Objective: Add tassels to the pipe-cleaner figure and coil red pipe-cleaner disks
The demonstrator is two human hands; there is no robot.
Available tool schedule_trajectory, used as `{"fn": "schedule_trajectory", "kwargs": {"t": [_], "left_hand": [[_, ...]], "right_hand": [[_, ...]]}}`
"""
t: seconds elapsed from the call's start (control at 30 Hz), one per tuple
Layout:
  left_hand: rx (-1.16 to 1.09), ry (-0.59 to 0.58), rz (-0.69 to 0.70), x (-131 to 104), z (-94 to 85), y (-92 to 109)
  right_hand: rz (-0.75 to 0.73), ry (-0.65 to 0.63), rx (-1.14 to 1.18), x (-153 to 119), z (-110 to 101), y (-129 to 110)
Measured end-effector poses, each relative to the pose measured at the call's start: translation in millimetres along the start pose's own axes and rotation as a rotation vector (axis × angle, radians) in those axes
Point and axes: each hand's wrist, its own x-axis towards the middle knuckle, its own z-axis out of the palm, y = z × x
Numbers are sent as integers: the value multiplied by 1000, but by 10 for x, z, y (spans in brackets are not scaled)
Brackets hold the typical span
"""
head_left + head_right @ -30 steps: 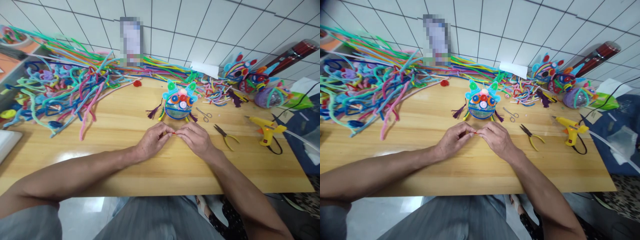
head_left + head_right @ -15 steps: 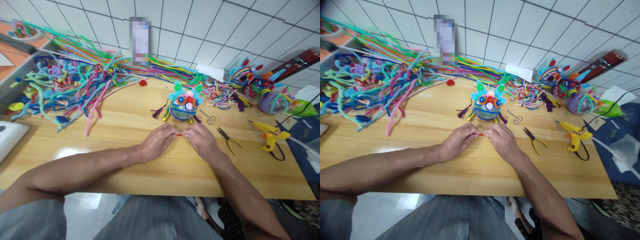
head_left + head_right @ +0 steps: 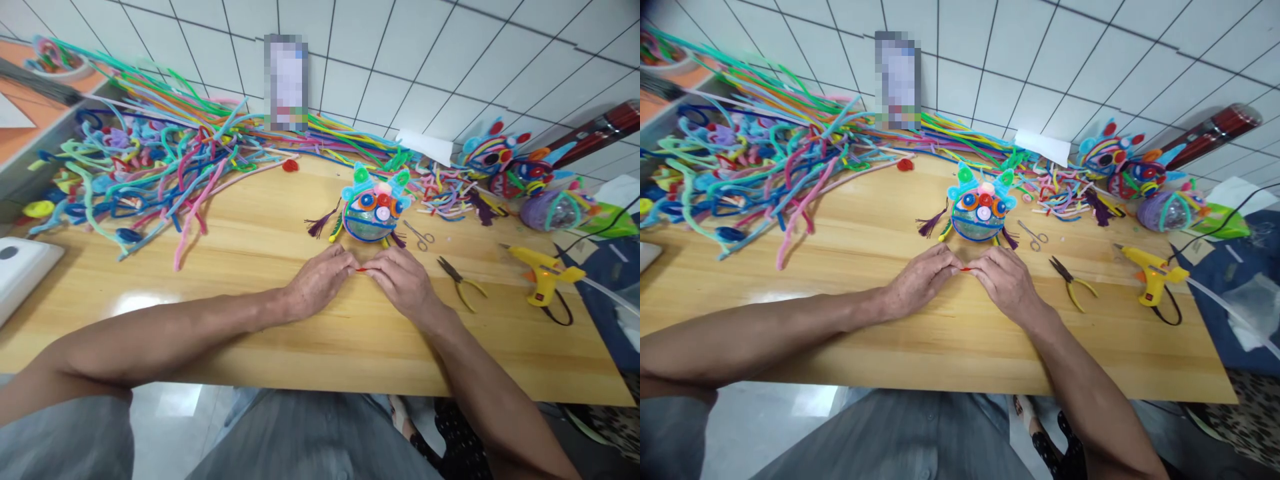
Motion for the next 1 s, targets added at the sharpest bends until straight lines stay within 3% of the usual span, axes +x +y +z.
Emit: {"fn": "schedule_trajectory", "kwargs": {"t": [0.17,0.37,0.77,1.0], "left_hand": [[12,-10,12,-2,3,-3],[33,-31,-4,0,-12,9],[-47,51,48,38,19,-47],[-64,65,-11,53,-13,-20]], "right_hand": [[-20,34,-43,3,-39,-33],[-7,-16,-13,13,-62,-74],[-26,46,-41,29,-17,-15],[21,60,-5,5,-1,-52]]}}
